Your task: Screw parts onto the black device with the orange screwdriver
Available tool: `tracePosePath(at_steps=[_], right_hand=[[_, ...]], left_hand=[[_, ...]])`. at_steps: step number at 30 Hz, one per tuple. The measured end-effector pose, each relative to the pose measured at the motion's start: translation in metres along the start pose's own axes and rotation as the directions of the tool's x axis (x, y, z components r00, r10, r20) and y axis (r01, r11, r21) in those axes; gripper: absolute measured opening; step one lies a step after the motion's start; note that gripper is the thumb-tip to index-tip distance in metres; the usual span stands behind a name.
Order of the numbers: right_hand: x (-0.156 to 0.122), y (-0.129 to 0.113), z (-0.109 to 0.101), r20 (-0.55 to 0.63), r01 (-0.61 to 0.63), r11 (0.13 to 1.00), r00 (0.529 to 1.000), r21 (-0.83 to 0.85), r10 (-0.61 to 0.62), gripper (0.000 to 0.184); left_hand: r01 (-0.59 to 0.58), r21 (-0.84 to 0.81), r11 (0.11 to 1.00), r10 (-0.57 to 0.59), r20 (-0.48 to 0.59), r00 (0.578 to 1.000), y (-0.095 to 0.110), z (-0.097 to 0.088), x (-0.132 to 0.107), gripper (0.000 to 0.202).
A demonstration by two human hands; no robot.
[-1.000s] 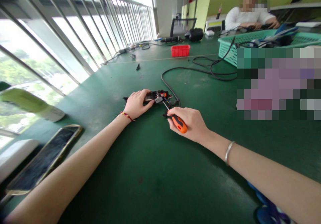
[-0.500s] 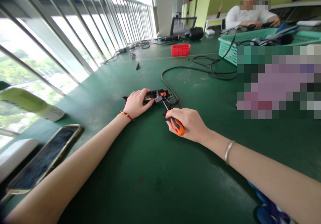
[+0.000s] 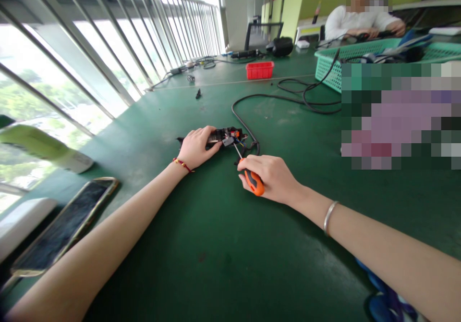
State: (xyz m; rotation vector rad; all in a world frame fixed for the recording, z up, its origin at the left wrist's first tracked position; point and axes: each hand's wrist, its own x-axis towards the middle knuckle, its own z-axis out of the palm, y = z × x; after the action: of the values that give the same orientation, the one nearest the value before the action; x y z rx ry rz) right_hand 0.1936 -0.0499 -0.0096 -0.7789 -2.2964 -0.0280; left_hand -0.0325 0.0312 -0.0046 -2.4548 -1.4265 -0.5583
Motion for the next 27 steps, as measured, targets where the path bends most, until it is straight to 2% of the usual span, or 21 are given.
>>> tracePosePath(at_steps=[12,27], right_hand=[[-0.0016,0.0032,0.0017,0.047,0.027,0.997,0.998,0.069,-0.03,0.014],[-0.0017,0.0037,0.0028,0.061,0.025,0.998,0.998,0.054,-0.028,0.013]], left_hand=[[-0.006,0.006,1.0,0.006,-0.002,1.0,-0.0001,0.0,0.0,0.036],[-0.012,0.009,1.0,0.012,-0.004,1.0,-0.0003,0.0003,0.0,0.036]])
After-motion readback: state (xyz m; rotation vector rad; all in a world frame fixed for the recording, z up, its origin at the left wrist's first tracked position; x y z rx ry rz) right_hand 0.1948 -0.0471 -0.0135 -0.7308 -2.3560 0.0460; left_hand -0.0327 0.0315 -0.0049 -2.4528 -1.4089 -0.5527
